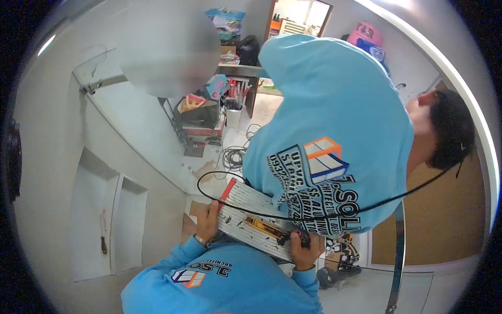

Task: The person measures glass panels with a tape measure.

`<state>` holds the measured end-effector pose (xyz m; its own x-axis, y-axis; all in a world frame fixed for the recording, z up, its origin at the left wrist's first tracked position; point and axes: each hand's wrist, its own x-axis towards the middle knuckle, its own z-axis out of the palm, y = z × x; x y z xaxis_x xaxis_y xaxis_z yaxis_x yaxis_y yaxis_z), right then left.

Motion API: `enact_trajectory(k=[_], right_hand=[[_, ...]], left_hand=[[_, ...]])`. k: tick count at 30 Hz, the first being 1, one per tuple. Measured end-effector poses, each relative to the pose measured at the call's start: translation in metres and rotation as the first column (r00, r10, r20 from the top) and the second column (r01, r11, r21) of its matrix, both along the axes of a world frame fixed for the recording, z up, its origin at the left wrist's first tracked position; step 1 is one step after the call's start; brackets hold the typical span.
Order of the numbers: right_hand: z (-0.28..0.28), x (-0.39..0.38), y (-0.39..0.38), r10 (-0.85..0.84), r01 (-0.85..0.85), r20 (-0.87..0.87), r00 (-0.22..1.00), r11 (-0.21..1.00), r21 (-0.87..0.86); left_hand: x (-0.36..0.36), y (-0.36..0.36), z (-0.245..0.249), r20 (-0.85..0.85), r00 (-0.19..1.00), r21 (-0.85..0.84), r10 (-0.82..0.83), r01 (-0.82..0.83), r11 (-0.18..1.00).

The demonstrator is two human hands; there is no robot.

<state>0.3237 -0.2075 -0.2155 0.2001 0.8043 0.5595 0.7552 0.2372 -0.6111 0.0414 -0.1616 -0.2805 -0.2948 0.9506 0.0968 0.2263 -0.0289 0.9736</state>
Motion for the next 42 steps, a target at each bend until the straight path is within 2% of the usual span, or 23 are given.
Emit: enact_trajectory(k=[3,4,7,8,11,12,16,20,22,23,25,26,28,29,32,33,34,35,36,37,38,41,42], right_hand=[[0.005,0.001,-0.003,0.079,-0.12,0.274,0.959,0.983,0.138],[0.013,-0.003,-0.004,0.083,-0.124,0.282,0.956,0.983,0.133],[0.029,-0.01,-0.01,0.28,-0.332,0.329,0.902,0.937,0.113],[0.035,-0.015,-0.011,0.277,-0.323,0.329,0.903,0.942,0.094],[0.057,-0.032,-0.006,0.493,-0.475,0.228,0.84,0.87,-0.134],[0.058,-0.035,-0.005,0.529,-0.493,0.183,0.828,0.844,-0.209],[0.061,-0.056,-0.007,0.508,-0.435,0.158,0.847,0.832,-0.345],[0.05,-0.058,-0.01,0.46,-0.374,0.273,0.845,0.873,-0.314],[0.056,-0.057,-0.012,0.425,-0.347,0.315,0.848,0.896,-0.276],[0.056,-0.053,-0.014,0.39,-0.317,0.326,0.861,0.913,-0.255],[0.052,-0.04,-0.016,0.326,-0.266,0.313,0.892,0.939,-0.22],[0.052,-0.035,-0.017,0.267,-0.215,0.324,0.908,0.958,-0.187],[0.051,-0.024,-0.017,0.162,-0.11,0.335,0.928,0.979,-0.17],[0.044,-0.02,-0.017,0.085,-0.052,0.413,0.907,0.994,-0.092],[0.035,-0.028,-0.014,-0.018,0.044,0.304,0.953,0.996,-0.078],[0.029,-0.03,-0.013,-0.026,0.045,0.306,0.952,0.997,-0.055],[0.02,-0.031,-0.012,-0.03,0.054,0.352,0.935,0.997,-0.059],[0.016,-0.038,-0.015,-0.052,0.083,0.347,0.936,0.994,-0.073],[0.006,-0.033,-0.017,-0.04,0.079,0.317,0.948,0.99,-0.112],[-0.009,-0.023,-0.019,-0.024,0.05,0.346,0.938,0.997,-0.066],[-0.019,-0.019,-0.018,-0.016,0.03,0.206,0.978,0.997,-0.067],[-0.032,0.001,-0.015,0.078,-0.074,0.269,0.96,0.997,-0.027],[-0.034,0.004,-0.015,0.079,-0.067,0.268,0.96,0.996,-0.055]], left_hand=[[0.002,0.001,0.014,0.048,0.999,-0.024,0.014,-0.013,1.0],[0.002,0.002,0.011,0.057,0.998,-0.028,0.017,-0.015,0.999],[0.002,0.002,0.007,0.05,0.998,-0.042,0.033,-0.031,0.999],[0.0,0.002,0.009,0.02,1.0,-0.016,0.016,-0.016,1.0],[-0.001,0.005,-0.004,-0.033,0.999,0.076,0.012,-0.009,0.997],[-0.001,0.003,-0.004,-0.003,1.0,0.012,-0.021,0.021,1.0],[-0.001,0.003,-0.002,0.102,0.993,-0.033,-0.057,0.061,0.998],[-0.002,0.004,0.004,0.14,0.986,-0.02,-0.093,0.096,0.995],[-0.004,0.004,0.0,0.073,0.99,-0.004,-0.119,0.12,0.993],[-0.006,0.004,0.0,0.033,0.993,-0.033,-0.113,0.114,0.993],[0.0,0.002,0.005,0.105,0.991,-0.004,-0.085,0.086,0.996],[0.0,0.001,0.009,0.101,0.985,0.03,-0.141,0.139,0.99],[-0.004,0.002,0.013,0.11,0.979,-0.09,-0.172,0.182,0.979],[-0.001,0.005,0.012,0.101,0.976,-0.069,-0.191,0.198,0.978],[0.003,0.001,0.002,0.127,0.981,0.023,-0.145,0.143,0.989],[0.005,0.002,-0.004,0.132,0.988,0.026,-0.079,0.076,0.997],[-0.002,0.004,-0.013,0.008,0.992,-0.057,-0.126,0.126,0.99],[-0.001,0.004,-0.03,-0.092,0.993,0.033,-0.075,0.078,0.996],[-0.009,0.003,0.015,-0.159,0.981,0.005,-0.113,0.116,0.993],[-0.002,0.001,0.003,0.021,0.998,-0.027,-0.053,0.054,0.998],[-0.005,-0.001,0.004,-0.041,0.996,-0.015,-0.079,0.079,0.997],[-0.01,-0.004,0.004,-0.046,0.999,-0.127,-0.027,0.021,0.992],[-0.011,-0.002,0.002,-0.055,0.995,-0.111,-0.085,0.079,0.991]])
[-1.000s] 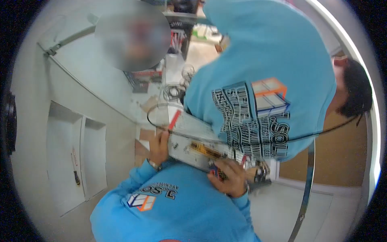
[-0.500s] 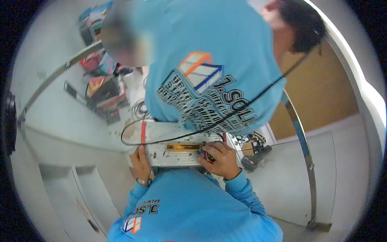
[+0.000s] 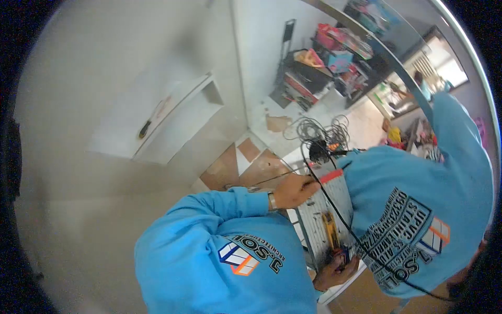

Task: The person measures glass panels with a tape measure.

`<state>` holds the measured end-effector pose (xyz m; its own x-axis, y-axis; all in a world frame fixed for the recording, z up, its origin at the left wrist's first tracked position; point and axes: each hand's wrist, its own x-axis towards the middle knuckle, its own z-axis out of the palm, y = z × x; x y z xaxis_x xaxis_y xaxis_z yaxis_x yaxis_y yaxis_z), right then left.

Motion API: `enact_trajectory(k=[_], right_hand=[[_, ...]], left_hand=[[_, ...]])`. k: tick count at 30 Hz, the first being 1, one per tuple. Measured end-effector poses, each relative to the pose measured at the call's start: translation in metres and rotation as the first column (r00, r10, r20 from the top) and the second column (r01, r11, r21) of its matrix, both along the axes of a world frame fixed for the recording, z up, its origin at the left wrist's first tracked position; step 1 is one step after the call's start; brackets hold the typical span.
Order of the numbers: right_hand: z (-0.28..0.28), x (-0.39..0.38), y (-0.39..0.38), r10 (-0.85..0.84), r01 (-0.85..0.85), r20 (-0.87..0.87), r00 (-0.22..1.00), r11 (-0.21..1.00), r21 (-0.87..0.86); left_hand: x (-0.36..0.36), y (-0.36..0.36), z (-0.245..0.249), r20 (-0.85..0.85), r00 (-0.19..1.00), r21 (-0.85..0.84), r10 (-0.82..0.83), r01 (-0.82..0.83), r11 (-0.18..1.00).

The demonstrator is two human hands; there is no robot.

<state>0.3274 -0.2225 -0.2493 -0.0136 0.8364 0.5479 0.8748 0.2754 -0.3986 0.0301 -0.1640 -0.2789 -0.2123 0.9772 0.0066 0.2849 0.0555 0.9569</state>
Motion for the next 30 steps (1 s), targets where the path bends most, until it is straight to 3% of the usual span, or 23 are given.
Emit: enact_trajectory(k=[2,4,5,7,8,9,10,11,12,13,14,16,19,21,25,28,30], right_hand=[[0.003,-0.006,0.001,-0.033,0.032,-0.012,0.999,0.999,-0.013],[0.005,-0.009,0.004,-0.137,0.136,-0.043,0.99,0.991,-0.009],[0.006,-0.01,0.006,-0.163,0.163,-0.062,0.985,0.987,-0.007],[0.007,-0.013,0.008,-0.226,0.227,-0.115,0.967,0.974,0.001],[0.006,-0.013,0.012,-0.242,0.243,-0.129,0.962,0.97,-0.012],[0.006,-0.015,0.014,-0.267,0.268,-0.158,0.951,0.963,-0.016],[0.005,-0.014,0.015,-0.293,0.294,-0.194,0.936,0.956,-0.024],[0.002,-0.016,0.018,-0.291,0.291,-0.19,0.938,0.956,-0.026],[0.0,-0.018,0.019,-0.301,0.298,-0.224,0.927,0.953,-0.049],[-0.004,-0.021,0.021,-0.316,0.307,-0.26,0.912,0.949,-0.073],[-0.005,-0.022,0.021,-0.334,0.32,-0.296,0.895,0.943,-0.097],[-0.007,-0.024,0.023,-0.377,0.35,-0.357,0.855,0.926,-0.14],[-0.01,-0.025,0.026,-0.426,0.384,-0.453,0.783,0.904,-0.187],[-0.01,-0.023,0.028,-0.441,0.398,-0.535,0.72,0.895,-0.202],[-0.009,-0.018,0.024,-0.46,0.44,-0.7,0.546,0.869,-0.227],[-0.001,-0.011,0.017,-0.465,0.458,-0.783,0.413,0.849,-0.263],[0.007,-0.014,0.008,-0.425,0.451,-0.833,0.354,0.858,-0.246]], left_hand=[[-0.015,-0.006,-0.014,0.01,0.999,0.016,-0.044,0.044,0.999],[-0.04,-0.006,-0.055,0.047,0.993,-0.186,0.111,-0.101,0.977],[-0.063,-0.011,-0.068,0.06,0.951,-0.102,0.304,-0.298,0.949],[-0.134,-0.035,-0.127,0.028,0.773,0.074,0.633,-0.634,0.77],[-0.18,-0.051,-0.158,-0.216,0.619,-0.135,0.755,-0.785,0.605],[-0.22,-0.07,-0.173,-0.239,0.43,-0.035,0.871,-0.9,0.434],[-0.275,-0.092,-0.228,-0.543,0.265,0.211,0.797,-0.875,0.435],[-0.312,-0.106,-0.22,-0.586,0.022,0.229,0.81,-0.955,0.191],[-0.351,-0.124,-0.213,-0.641,0.031,0.203,0.767,-0.957,0.208],[-0.389,-0.14,-0.215,-0.793,0.009,0.15,0.609,-0.966,0.209],[-0.415,-0.149,-0.216,-0.734,-0.091,0.186,0.673,-0.98,0.07],[-0.461,-0.167,-0.223,-0.838,-0.19,0.272,0.512,-0.958,0.089],[-0.499,-0.181,-0.235,-0.904,-0.169,0.257,0.393,-0.949,0.181],[-0.503,-0.179,-0.22,-0.963,0.045,-0.018,0.267,-0.995,0.101],[-0.507,-0.174,-0.213,-0.956,0.122,-0.087,0.268,-0.986,0.142],[-0.483,-0.17,-0.208,-0.936,0.062,0.004,0.346,-0.982,0.187],[-0.455,-0.153,-0.202,-0.613,0.165,0.219,0.773,-0.905,0.366]])
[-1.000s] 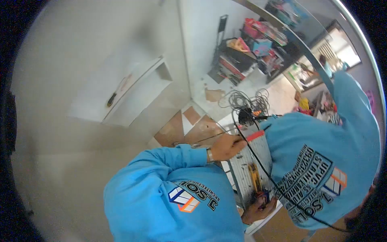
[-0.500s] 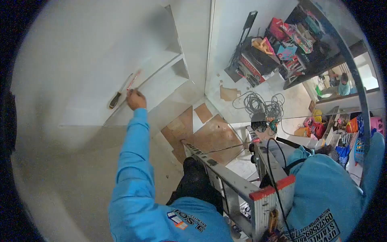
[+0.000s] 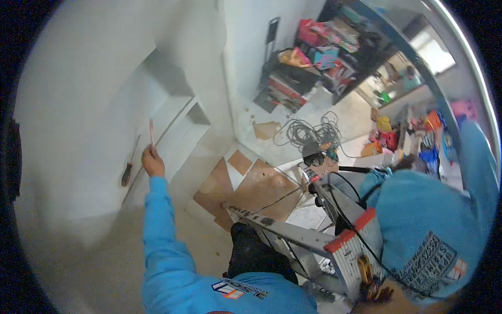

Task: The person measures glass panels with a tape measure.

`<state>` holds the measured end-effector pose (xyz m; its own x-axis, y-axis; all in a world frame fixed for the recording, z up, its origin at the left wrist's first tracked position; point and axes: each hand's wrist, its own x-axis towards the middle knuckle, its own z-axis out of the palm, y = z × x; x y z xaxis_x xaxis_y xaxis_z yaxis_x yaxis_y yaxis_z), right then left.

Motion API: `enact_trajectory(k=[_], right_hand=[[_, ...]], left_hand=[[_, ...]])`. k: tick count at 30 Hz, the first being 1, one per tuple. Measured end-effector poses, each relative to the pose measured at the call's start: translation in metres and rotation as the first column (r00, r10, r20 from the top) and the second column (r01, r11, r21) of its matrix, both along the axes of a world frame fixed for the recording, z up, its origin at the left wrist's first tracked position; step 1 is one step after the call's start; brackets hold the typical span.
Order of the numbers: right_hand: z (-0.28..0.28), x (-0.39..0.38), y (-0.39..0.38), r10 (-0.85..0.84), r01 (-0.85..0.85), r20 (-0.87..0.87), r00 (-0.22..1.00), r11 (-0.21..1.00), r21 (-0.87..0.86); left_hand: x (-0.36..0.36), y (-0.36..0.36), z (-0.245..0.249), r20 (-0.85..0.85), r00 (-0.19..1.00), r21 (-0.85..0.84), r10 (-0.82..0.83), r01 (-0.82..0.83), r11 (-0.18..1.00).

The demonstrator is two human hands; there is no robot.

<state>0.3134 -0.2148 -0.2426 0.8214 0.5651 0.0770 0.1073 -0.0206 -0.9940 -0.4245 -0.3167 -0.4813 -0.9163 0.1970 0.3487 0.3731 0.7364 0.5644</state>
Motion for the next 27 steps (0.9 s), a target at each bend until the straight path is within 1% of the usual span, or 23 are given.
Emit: enact_trajectory(k=[1,2,3,5,6,7,8,9,10,11,13,14,15,16,17,18,19,20,21,22,24,26,27], right_hand=[[0.004,-0.005,-0.004,-0.008,0.009,-0.027,1.0,0.999,0.038],[0.009,-0.016,-0.003,-0.079,0.082,-0.045,0.996,0.994,0.072],[0.011,-0.023,-0.003,-0.004,0.023,-0.104,0.995,0.984,0.177],[0.001,-0.012,-0.019,0.038,-0.096,0.218,0.975,0.96,0.262],[0.014,-0.025,-0.019,0.068,-0.189,0.416,0.907,0.948,0.257],[0.038,-0.046,-0.021,0.164,-0.341,0.639,0.752,0.926,0.164],[0.066,-0.064,-0.025,0.31,-0.536,0.813,0.492,0.844,0.002],[0.091,-0.08,-0.029,0.417,-0.663,0.88,0.228,0.729,-0.173],[0.115,-0.091,-0.025,0.568,-0.73,0.813,-0.132,0.499,-0.467],[0.114,-0.097,-0.024,0.513,-0.78,0.836,-0.193,0.437,-0.448],[0.132,-0.111,-0.028,0.389,-0.749,0.906,-0.164,0.548,-0.372],[0.129,-0.105,-0.031,0.356,-0.751,0.926,-0.126,0.575,-0.324],[0.127,-0.1,-0.035,0.35,-0.729,0.933,-0.086,0.616,-0.298],[0.126,-0.094,-0.038,0.303,-0.734,0.952,0.04,0.656,-0.178],[0.125,-0.085,-0.042,0.248,-0.731,0.956,0.155,0.68,-0.058],[0.129,-0.073,-0.048,0.233,-0.718,0.957,0.173,0.695,-0.039],[0.132,-0.061,-0.052,0.351,-0.77,0.872,0.342,0.636,0.046],[0.137,-0.052,-0.057,0.468,-0.804,0.747,0.471,0.576,0.146],[0.142,-0.048,-0.059,0.647,-0.873,0.586,0.488,0.347,0.344],[0.148,-0.041,-0.064,0.637,-0.868,0.59,0.496,0.347,0.355],[0.163,-0.023,-0.076,0.86,-0.933,0.425,0.283,0.145,0.328],[0.17,-0.003,-0.084,0.867,-0.933,0.394,0.306,0.19,0.305],[0.176,0.008,-0.087,0.875,-0.953,0.407,0.26,0.165,0.256]], left_hand=[[0.033,0.009,0.009,-0.056,0.991,0.168,-0.12,0.128,0.977],[0.073,0.02,0.022,0.007,0.983,0.355,-0.184,0.17,0.919],[0.118,0.03,0.055,0.111,0.949,0.436,-0.295,0.221,0.873],[0.202,0.036,0.093,0.25,0.808,0.575,-0.533,0.319,0.753],[0.248,0.042,0.12,0.305,0.716,0.637,-0.627,0.336,0.694],[0.291,0.049,0.152,0.35,0.574,0.72,-0.74,0.341,0.604],[0.324,0.049,0.171,0.328,0.349,0.79,-0.878,0.409,0.457],[0.359,0.048,0.2,0.324,0.164,0.812,-0.932,0.458,0.362],[0.382,0.044,0.231,0.32,-0.023,0.828,-0.947,0.492,0.268],[0.393,0.045,0.263,0.302,-0.101,0.82,-0.948,0.534,0.204],[0.419,0.051,0.317,0.254,-0.514,0.756,-0.819,0.634,-0.164],[0.427,0.052,0.329,0.263,-0.556,0.734,-0.788,0.645,-0.211],[0.429,0.055,0.339,0.258,-0.589,0.702,-0.766,0.659,-0.27],[0.434,0.058,0.348,0.247,-0.617,0.671,-0.747,0.665,-0.327],[0.442,0.058,0.36,0.255,-0.659,0.719,-0.708,0.619,-0.317],[0.456,0.064,0.366,0.255,-0.669,0.706,-0.698,0.622,-0.338],[0.472,0.076,0.373,-0.063,-0.515,0.488,-0.855,0.731,-0.477],[0.487,0.082,0.383,-0.252,-0.456,0.354,-0.853,0.777,-0.52],[0.501,0.089,0.393,-0.44,-0.372,0.224,-0.817,0.836,-0.501],[0.513,0.09,0.405,-0.485,-0.434,0.068,-0.759,0.847,-0.528],[0.526,0.087,0.414,-0.514,-0.508,-0.096,-0.691,0.835,-0.542],[0.532,0.088,0.418,-0.173,-0.773,-0.228,-0.61,0.634,-0.739],[0.537,0.085,0.421,-0.178,-0.778,-0.245,-0.602,0.628,-0.739]])
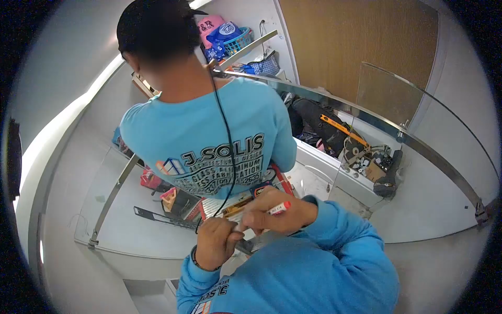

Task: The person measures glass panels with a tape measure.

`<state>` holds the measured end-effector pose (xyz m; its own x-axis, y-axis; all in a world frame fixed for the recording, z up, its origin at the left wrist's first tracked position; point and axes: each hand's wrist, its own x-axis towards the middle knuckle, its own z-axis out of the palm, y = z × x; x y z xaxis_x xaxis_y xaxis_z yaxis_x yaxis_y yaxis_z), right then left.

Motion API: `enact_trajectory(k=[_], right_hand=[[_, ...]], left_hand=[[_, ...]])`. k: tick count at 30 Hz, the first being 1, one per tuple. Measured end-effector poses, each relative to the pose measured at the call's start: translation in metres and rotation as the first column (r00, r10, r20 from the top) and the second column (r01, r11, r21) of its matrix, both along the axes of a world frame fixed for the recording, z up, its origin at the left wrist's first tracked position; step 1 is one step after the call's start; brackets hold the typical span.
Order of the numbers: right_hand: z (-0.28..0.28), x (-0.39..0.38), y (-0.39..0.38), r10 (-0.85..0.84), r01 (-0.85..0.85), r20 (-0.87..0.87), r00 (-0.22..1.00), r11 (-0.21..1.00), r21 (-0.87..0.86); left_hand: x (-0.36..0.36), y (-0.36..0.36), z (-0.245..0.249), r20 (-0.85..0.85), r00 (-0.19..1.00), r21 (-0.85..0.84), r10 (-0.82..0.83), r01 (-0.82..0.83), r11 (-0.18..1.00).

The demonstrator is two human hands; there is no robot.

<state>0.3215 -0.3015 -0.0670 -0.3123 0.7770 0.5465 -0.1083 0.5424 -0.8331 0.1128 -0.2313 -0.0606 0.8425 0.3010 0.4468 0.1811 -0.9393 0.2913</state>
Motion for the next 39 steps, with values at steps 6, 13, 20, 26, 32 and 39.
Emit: enact_trajectory(k=[6,13,20,26,32,39], right_hand=[[0.002,0.034,-0.015,0.069,-0.075,0.038,0.997,0.981,0.18],[-0.015,0.055,-0.012,0.085,-0.088,0.026,0.996,0.981,0.171],[-0.032,0.071,-0.002,0.061,-0.07,0.045,0.997,0.964,0.256],[-0.053,0.093,0.005,-0.518,0.547,-0.176,0.837,0.792,0.271],[-0.127,0.122,0.094,-0.947,0.919,-0.164,0.277,0.31,-0.242],[-0.159,0.2,0.271,-0.909,0.94,-0.334,0.249,0.31,-0.141]], left_hand=[[0.02,-0.014,0.008,-0.106,0.983,-0.09,-0.152,0.143,0.986],[0.042,-0.003,0.007,-0.156,0.961,-0.285,-0.229,0.178,0.942],[0.046,0.009,0.014,-0.283,0.894,-0.49,-0.348,0.177,0.853],[0.007,0.04,0.033,-0.301,0.953,-0.32,0.033,-0.134,0.938],[-0.004,0.047,-0.046,0.441,0.671,-0.39,0.596,-0.455,0.801],[-0.029,0.037,-0.162,0.342,0.137,-0.565,0.93,-0.761,0.32]])
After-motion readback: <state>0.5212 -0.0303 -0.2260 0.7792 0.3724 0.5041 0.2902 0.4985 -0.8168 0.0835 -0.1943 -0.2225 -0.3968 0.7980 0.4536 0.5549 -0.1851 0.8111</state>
